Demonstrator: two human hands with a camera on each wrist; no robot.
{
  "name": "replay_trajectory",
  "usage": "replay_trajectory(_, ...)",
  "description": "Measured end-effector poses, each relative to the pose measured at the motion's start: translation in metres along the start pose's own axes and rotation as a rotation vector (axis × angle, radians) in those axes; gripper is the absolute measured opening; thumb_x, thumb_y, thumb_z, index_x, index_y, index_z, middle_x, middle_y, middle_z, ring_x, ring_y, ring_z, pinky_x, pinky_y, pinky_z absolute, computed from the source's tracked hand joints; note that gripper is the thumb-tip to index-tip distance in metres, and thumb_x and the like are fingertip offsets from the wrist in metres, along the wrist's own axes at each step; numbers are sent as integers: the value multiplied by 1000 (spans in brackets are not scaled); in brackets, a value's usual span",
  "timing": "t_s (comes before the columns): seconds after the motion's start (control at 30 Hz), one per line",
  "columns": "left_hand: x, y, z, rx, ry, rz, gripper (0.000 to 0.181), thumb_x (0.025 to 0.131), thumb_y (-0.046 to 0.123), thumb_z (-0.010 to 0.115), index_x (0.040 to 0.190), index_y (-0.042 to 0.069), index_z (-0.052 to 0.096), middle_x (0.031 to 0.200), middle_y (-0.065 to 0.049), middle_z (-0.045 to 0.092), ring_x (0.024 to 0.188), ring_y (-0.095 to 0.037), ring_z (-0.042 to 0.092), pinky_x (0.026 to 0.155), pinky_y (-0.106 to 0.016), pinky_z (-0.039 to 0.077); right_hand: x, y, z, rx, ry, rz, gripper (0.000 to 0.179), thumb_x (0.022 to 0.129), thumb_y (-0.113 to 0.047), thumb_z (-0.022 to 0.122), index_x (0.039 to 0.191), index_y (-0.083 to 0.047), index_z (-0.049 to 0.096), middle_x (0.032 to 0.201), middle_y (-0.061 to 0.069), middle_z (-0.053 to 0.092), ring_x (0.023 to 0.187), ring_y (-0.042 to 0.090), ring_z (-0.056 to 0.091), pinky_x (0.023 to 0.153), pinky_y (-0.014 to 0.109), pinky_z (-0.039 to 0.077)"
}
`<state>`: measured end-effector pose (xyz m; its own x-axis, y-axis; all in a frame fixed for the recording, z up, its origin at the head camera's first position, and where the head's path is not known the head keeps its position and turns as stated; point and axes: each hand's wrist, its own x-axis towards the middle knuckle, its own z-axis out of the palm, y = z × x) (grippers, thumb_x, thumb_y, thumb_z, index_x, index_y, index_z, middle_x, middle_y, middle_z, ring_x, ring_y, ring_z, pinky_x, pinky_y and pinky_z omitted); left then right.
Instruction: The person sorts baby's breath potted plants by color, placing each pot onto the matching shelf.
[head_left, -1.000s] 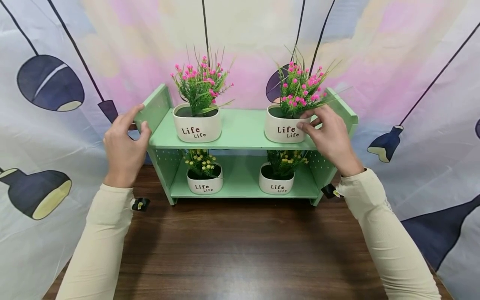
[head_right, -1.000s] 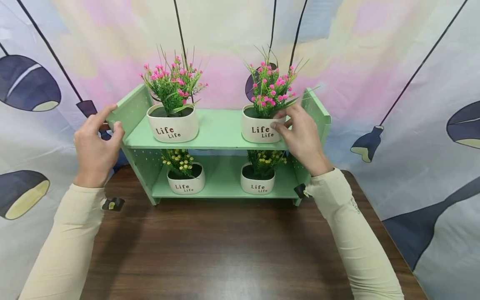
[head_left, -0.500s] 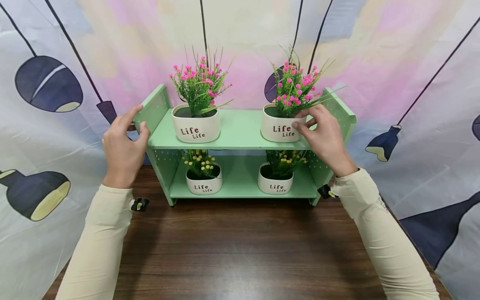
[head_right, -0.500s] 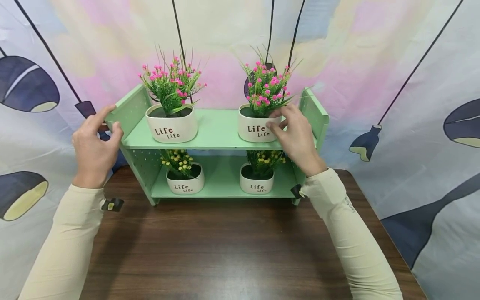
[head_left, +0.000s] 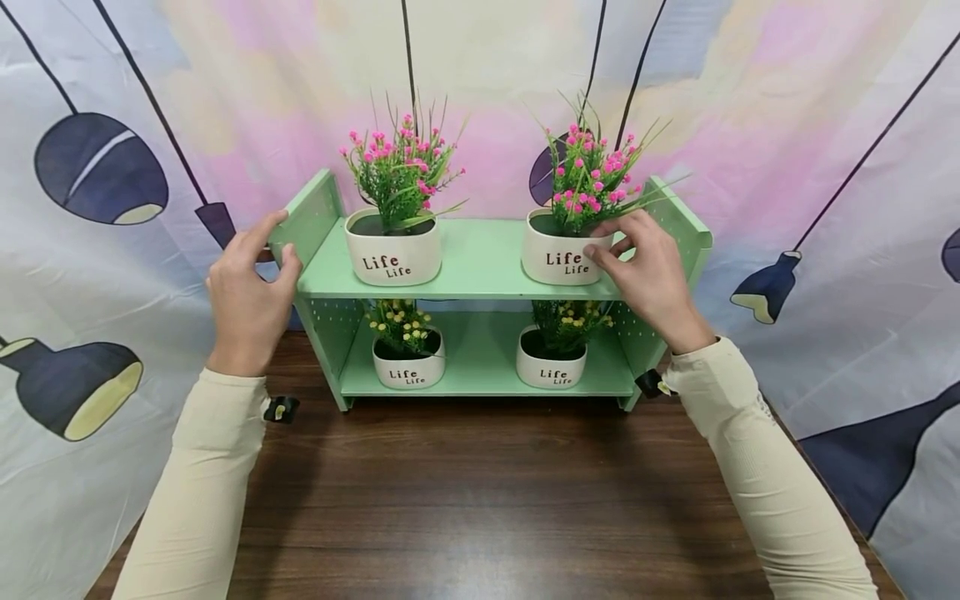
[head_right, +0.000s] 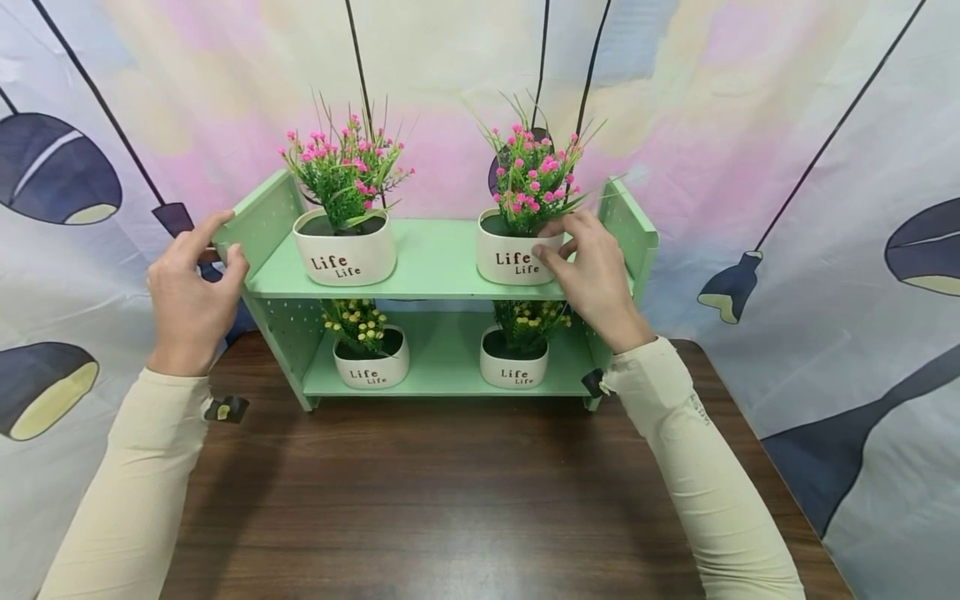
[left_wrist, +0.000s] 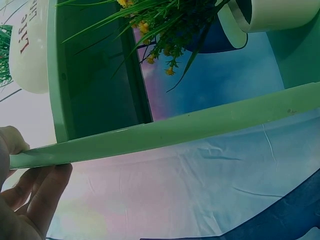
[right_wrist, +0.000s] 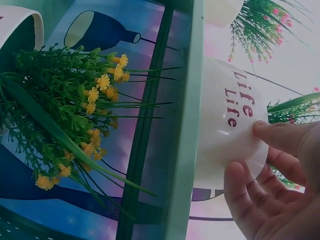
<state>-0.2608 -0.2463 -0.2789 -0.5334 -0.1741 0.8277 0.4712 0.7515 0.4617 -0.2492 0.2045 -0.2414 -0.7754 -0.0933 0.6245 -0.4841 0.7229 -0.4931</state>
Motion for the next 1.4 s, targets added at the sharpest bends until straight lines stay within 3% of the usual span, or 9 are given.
replay_trajectory(0.53,1,3,2,3,2,13,42,100,7,65,140,18,71,114,-22,75,93,-39,72,80,-59,45,0,-1,-5,-12,-17,29,19,98,-12,76,112,0,75,114,18,66,94,35,69,80,40,44)
replay_trajectory(1.03,1,3,-3,11,16,-1,42,99,8,65,138,18,72,114,-22,75,94,-40,72,83,-62,45,4,-2,3,10,14,-10,18,97,-11,76,111,0,77,111,17,67,90,33,69,77,37,43)
replay_trajectory(1.27,0,2,-3,21,7,4,42,100,8,64,140,17,71,116,-24,74,95,-41,72,83,-61,46,-1,0,3,25,24,-15,25,98,-12,76,120,-2,74,121,17,63,91,33,69,84,46,47)
replay_trajectory(1.4,-2,4,2,36,-11,-1,42,102,10,64,143,16,69,119,-25,73,98,-42,72,83,-61,47,-19,-2,-2,21,54,2,35,98,-14,77,130,-3,69,127,18,58,96,31,67,80,29,50)
